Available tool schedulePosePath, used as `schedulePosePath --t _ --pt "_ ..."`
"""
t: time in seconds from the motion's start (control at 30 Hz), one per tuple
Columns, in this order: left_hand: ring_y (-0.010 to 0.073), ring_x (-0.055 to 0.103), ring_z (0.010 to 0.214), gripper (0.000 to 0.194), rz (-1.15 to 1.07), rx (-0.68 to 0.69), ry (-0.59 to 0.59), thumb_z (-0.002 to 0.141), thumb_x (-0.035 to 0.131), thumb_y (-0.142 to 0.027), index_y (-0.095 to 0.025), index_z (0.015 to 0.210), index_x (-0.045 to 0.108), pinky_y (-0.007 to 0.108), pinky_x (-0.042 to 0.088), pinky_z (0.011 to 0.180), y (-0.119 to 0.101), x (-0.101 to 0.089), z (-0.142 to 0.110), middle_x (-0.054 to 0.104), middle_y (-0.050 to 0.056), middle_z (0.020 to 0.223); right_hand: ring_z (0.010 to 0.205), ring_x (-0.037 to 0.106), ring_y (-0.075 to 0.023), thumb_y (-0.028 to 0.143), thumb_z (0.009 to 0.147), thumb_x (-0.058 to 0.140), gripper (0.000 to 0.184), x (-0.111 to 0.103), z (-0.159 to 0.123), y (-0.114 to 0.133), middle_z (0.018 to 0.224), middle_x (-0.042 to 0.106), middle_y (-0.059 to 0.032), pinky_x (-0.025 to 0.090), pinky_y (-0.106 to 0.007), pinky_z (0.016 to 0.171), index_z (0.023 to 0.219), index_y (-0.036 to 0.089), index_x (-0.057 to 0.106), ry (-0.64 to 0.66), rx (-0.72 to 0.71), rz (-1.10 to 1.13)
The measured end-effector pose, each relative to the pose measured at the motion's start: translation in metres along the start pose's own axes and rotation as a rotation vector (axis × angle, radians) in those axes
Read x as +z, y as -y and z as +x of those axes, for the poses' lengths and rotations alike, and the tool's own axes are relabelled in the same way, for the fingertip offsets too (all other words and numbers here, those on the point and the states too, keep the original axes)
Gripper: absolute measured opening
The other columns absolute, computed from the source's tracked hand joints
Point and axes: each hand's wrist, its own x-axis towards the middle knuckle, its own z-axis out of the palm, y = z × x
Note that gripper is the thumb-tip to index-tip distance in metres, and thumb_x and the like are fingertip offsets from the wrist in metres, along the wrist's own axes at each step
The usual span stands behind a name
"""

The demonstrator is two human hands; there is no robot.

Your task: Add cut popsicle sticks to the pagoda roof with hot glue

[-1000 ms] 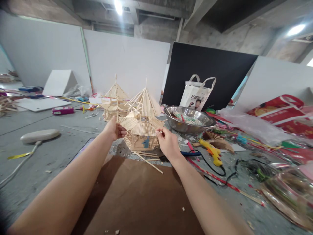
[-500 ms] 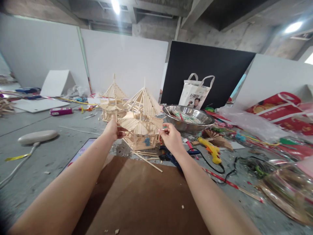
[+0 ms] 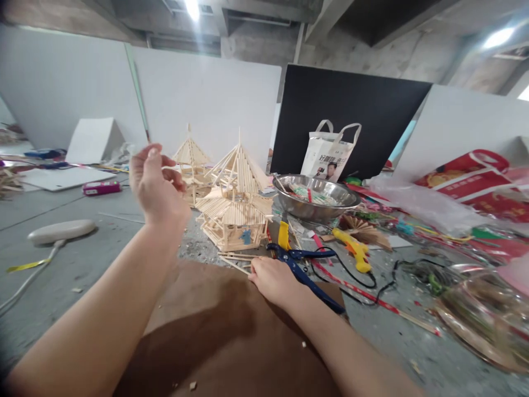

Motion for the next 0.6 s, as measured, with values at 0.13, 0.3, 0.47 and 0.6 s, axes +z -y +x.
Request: schedulePosePath --t 0.13,0.3,0.47,0.6 --pt "0.0043 0.041 0.046 0.009 -0.127 0.189 0.202 0.078 0.045 -0.024 -0.02 0.075 0.053 0.018 0.031 0.043 -0.039 0.013 -0.035 0.046 -0.002 0.062 0.067 0.053 -0.0145 0.026 0.076 0.044 0.013 -0.018 -0.007 -0.006 0.074 0.06 -0.0024 0.029 -0.023 0.053 0.069 0.02 0.052 0.055 -0.011 0.002" --pt "0.0036 0.04 0.041 0.014 -0.254 0.255 0.349 0.08 0.042 -0.018 -0.022 0.08 0.055 0.018 0.029 0.041 -0.063 0.019 -0.067 0.042 -0.005 0.055 0.055 0.049 -0.0113 0.029 0.078 0.041 0.015 -0.044 -0.013 -0.029 0.062 0.057 0.0008 0.029 -0.022 0.049 0.07 0.021 0.051 0.034 0.028 0.16" --pt "0.0071 0.048 0.048 0.012 -0.019 0.071 0.755 0.076 0.049 -0.024 -0.022 0.085 0.056 0.02 0.037 0.045 -0.063 0.029 -0.083 0.05 -0.003 0.057 0.052 0.048 -0.0101 0.029 0.074 0.044 0.014 -0.052 -0.012 -0.048 0.062 0.057 0.0014 0.033 -0.022 0.05 0.071 0.02 0.054 -0.154 0.025 0.4" --pt "0.0167 0.056 0.074 0.019 0.49 0.102 1.266 0.071 0.052 -0.027 -0.021 0.089 0.057 0.03 0.044 0.067 -0.039 0.029 -0.091 0.06 0.004 0.08 0.046 0.043 -0.0098 0.026 0.068 0.046 0.013 -0.053 -0.011 -0.05 0.05 0.05 0.0035 0.033 -0.023 0.046 0.067 0.018 0.056 -0.189 -0.048 0.557"
